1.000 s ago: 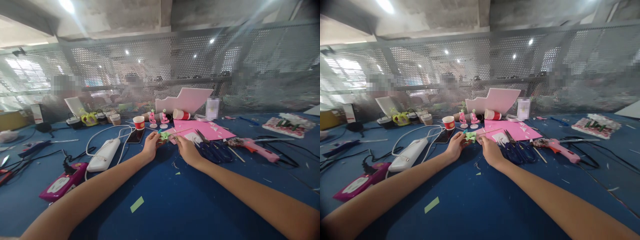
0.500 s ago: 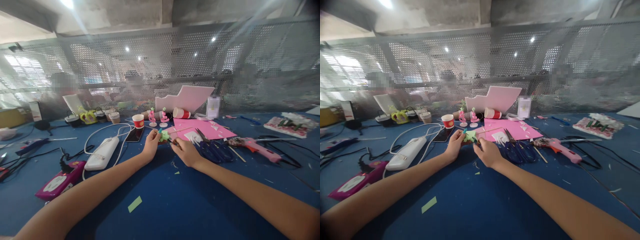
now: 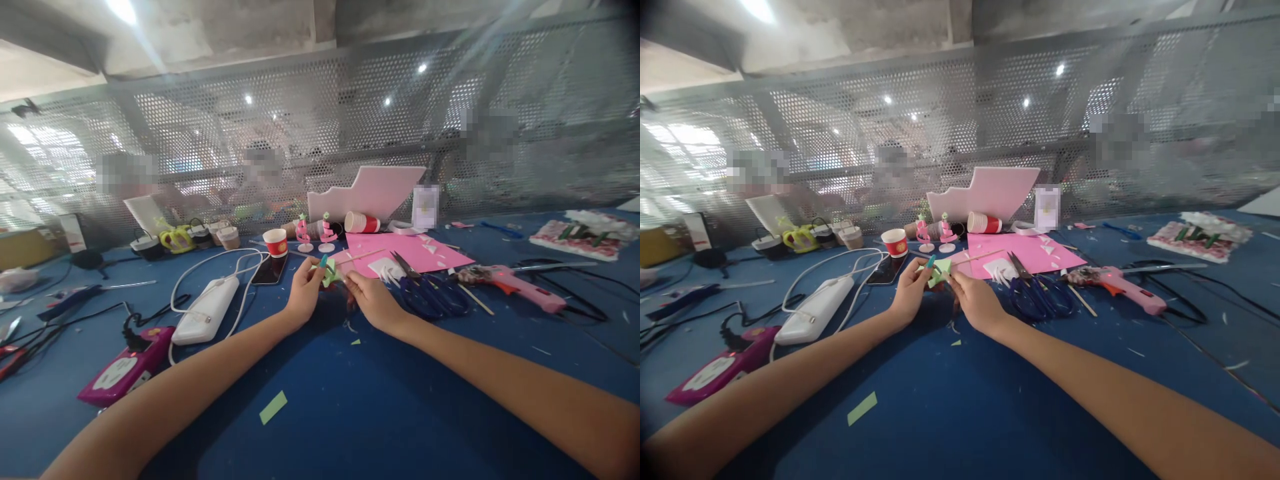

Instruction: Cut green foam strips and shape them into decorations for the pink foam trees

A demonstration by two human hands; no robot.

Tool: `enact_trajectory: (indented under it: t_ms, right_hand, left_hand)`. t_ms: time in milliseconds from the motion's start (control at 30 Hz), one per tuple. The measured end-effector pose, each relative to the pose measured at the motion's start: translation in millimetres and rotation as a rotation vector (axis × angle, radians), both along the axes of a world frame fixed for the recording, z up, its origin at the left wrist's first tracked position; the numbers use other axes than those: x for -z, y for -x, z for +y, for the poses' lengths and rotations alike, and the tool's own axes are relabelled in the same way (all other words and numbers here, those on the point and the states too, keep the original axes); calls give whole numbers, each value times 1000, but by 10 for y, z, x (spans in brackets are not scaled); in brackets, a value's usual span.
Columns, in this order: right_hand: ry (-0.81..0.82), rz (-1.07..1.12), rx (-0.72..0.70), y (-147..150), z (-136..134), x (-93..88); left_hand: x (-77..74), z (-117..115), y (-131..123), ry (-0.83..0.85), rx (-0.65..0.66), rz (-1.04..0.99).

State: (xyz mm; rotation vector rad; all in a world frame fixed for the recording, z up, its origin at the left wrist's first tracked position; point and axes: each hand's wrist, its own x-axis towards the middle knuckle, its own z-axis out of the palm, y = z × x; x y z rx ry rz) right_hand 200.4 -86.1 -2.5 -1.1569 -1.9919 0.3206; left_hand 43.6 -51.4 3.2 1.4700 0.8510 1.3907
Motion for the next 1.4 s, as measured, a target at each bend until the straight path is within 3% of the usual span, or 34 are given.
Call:
enact_trajectory:
  t_ms: [100,200,367,500,600,967,1133,1233,1400]
  right_hand:
    - [-136,-174,88,2,-11,5]
    - [-121,-150,43,12,-16,2]
    - [156,210,-141,56,-3,-16]
    - [362,457,-248,101,3,-20]
    - [419,548,-276,127,-19,-25]
    - [344,528,-245,106,-32,-5]
    - [173,545,-168,64,23,-34]
    - [227,579,-119,40,24,-60]
    - [229,598,-84,13,31,-79]
  left_hand:
    - [-13,4,5,33,-34,-9]
    - [-14,-1,2,17,-27,17]
    - [0,-27,4,-129,-99,78]
    - [-6,-33,2,-109,-124,26]
    - [-9,-31,3,-112,-122,23]
    - [-7,-50,24,-167,-95,42]
    - [-50,-77,6,-96,53,-30]
    - [-47,-54,-2,-52,160,-54]
    - [6,23,24,-36,124,-55]
